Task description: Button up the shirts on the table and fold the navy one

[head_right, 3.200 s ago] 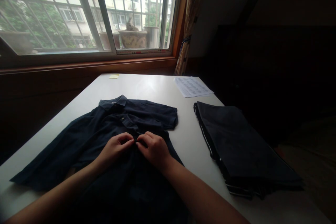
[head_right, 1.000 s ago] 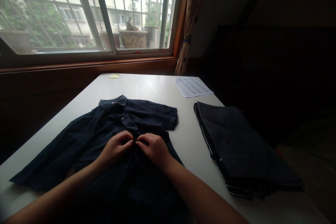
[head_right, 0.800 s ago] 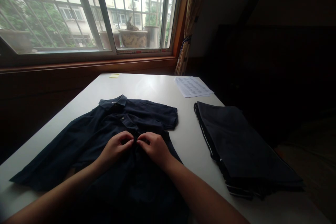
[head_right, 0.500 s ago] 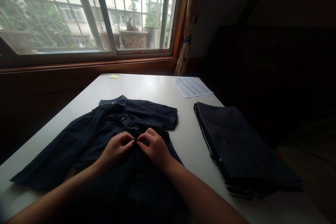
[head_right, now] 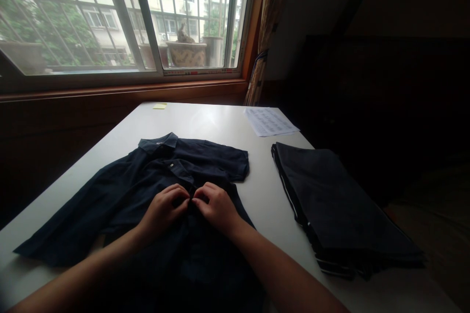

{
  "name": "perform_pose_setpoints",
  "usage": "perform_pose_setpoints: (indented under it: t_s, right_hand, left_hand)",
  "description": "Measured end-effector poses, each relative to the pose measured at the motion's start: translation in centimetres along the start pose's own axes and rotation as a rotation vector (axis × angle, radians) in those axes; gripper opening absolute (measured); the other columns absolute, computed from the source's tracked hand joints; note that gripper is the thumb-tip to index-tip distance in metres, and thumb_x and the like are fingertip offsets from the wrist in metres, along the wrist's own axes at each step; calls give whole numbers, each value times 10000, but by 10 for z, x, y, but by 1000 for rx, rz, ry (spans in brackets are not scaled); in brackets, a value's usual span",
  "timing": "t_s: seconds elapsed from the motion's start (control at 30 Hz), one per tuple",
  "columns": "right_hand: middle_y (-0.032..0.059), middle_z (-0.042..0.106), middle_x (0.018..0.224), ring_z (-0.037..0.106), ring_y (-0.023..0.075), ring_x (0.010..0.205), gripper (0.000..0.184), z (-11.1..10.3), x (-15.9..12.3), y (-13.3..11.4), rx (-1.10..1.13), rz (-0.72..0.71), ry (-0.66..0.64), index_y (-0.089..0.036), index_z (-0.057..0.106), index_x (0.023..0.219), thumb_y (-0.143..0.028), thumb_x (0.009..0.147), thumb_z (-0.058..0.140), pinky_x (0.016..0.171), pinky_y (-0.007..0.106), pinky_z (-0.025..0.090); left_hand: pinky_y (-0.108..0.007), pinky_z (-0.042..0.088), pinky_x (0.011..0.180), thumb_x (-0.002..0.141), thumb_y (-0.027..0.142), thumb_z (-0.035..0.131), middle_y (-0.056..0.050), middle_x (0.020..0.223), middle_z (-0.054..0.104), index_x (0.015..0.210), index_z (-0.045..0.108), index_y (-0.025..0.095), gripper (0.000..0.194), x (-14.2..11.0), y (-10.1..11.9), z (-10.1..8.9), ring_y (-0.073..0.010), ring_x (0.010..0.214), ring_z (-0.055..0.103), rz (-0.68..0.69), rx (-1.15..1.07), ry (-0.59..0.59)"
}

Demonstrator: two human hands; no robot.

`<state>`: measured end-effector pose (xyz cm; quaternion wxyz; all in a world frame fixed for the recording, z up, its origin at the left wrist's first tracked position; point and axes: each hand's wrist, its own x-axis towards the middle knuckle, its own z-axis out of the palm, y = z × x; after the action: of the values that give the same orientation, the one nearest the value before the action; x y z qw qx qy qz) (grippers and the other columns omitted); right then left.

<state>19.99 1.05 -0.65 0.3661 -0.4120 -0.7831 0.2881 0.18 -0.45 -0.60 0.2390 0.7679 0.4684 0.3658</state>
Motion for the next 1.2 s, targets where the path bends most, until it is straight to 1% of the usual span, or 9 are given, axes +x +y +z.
perform_pose_setpoints:
  t_s: [0.1, 0.2, 0.3, 0.37, 0.5, 0.63, 0.8, 0.97, 1.2]
  right_hand:
    - [7, 638, 837, 626, 154, 781, 50, -2, 1, 0, 43, 18, -12, -212, 693, 826, -186, 865, 675, 756, 274, 492]
    - [3, 640, 822, 630, 152, 784, 63, -4, 3, -1, 97, 48, -18, -206, 694, 800, -192, 860, 679, 759, 271, 491]
    - [2, 636, 806, 628, 145, 732, 79, -6, 4, 1, 174, 118, -18, -198, 686, 802, -242, 866, 673, 685, 256, 503]
    - [8, 640, 818, 626, 143, 713, 100, -6, 5, 3, 206, 138, -21, -195, 689, 822, -277, 875, 664, 636, 246, 505]
    - [21, 660, 847, 639, 161, 799, 118, -7, 6, 5, 188, 93, -26, -198, 705, 864, -302, 891, 657, 704, 257, 515]
    - [14, 658, 834, 626, 141, 734, 139, -8, 4, 3, 174, 74, -32, -200, 703, 885, -319, 914, 636, 685, 257, 504]
    - [15, 657, 814, 621, 154, 760, 116, -4, 2, 2, 84, 23, 6, -210, 712, 852, -323, 873, 699, 697, 269, 490]
    - [16, 668, 812, 637, 160, 773, 82, -4, 3, 2, 96, 43, -9, -207, 719, 826, -278, 865, 706, 722, 274, 488]
    - [1, 654, 784, 634, 155, 762, 51, -9, 6, 1, 189, 124, -55, -200, 736, 794, -232, 831, 723, 723, 264, 476]
  left_hand:
    - [-286, 490, 774, 852, 165, 590, -37, 853, 663, 814, 657, 201, 84, 0, 1, 0, -178, 819, 629, -3, -15, 0]
    - [-274, 493, 756, 849, 170, 598, -34, 845, 674, 806, 668, 197, 86, 2, 0, -1, -172, 801, 637, -28, -76, -4]
    - [-275, 498, 758, 849, 195, 608, -37, 845, 690, 814, 685, 195, 85, 4, 0, -3, -178, 804, 645, -56, -125, 3]
    - [-279, 499, 765, 850, 214, 612, -38, 845, 696, 818, 691, 194, 87, 6, 0, -4, -182, 807, 649, -68, -140, 9]
    - [-273, 494, 764, 854, 226, 615, -37, 842, 697, 824, 698, 195, 94, 6, 1, -5, -184, 811, 652, -82, -153, 13]
    - [-271, 489, 758, 860, 219, 614, -34, 837, 694, 825, 703, 195, 99, 5, 0, -4, -178, 800, 651, -90, -151, 16]
    - [-273, 496, 753, 857, 223, 616, -37, 833, 693, 822, 707, 196, 101, 4, -1, -2, -182, 799, 651, -75, -137, 19]
    - [-270, 496, 754, 856, 193, 604, -37, 842, 686, 823, 704, 197, 106, 3, 1, -2, -175, 799, 647, -53, -124, 5]
    - [-259, 491, 746, 836, 155, 604, -36, 847, 679, 808, 683, 187, 90, 4, 3, -3, -168, 796, 641, -43, -160, -21]
